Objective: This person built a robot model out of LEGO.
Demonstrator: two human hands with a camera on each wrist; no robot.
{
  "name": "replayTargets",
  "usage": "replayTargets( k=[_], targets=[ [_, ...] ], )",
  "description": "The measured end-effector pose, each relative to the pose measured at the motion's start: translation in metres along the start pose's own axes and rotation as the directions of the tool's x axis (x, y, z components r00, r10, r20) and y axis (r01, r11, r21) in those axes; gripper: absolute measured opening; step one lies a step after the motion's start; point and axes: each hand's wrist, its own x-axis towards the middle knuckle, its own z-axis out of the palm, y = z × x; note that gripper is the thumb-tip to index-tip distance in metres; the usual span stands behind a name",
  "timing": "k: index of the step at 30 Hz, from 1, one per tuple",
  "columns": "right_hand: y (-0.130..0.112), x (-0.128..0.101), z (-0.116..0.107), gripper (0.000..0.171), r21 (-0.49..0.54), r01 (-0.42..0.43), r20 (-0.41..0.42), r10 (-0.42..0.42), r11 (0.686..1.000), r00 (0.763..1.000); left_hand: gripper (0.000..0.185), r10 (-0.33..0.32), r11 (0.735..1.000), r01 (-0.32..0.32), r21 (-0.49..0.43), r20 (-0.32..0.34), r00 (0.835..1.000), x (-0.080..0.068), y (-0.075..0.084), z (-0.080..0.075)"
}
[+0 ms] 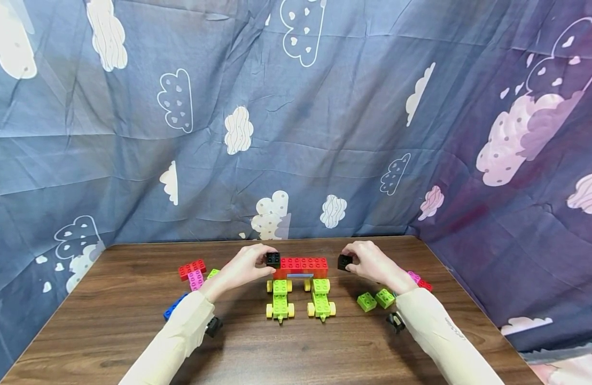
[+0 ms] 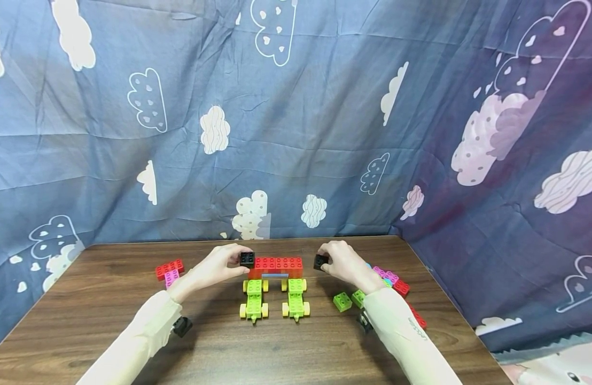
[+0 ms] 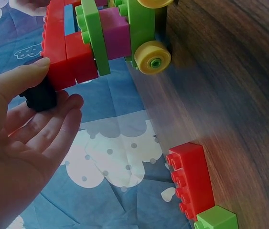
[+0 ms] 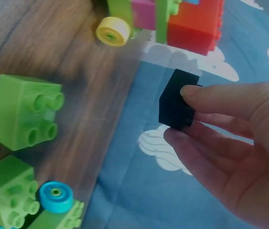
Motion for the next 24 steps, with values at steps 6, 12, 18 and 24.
replayTargets(
  k=[6,12,18,24],
  targets=[
    [-0.006,0.003,-0.005,0.02,-0.016,0.04,-0.031,-0.04,0.999,0.999,0.034,0.0,1.0,0.0,-0.005,-0.005,1.0,0.0,-0.001,0.001],
    [-0.013,0.005,-0.009,0.02,-0.013,0.073,-0.043,-0.074,0.997,0.996,0.034,0.002,1.0,-0.002,-0.018,-0.005,1.0,0.0,-0.001,0.001],
    [-0.02,0.006,-0.012,0.019,-0.005,0.09,-0.043,-0.091,0.996,0.995,0.034,0.007,1.0,-0.007,-0.026,-0.004,1.0,-0.001,-0.002,0.001],
    [-0.023,0.008,-0.014,0.019,0.003,0.104,-0.042,-0.104,0.995,0.994,0.035,0.01,1.0,-0.01,-0.021,-0.002,1.0,-0.001,-0.002,-0.001]
  ],
)
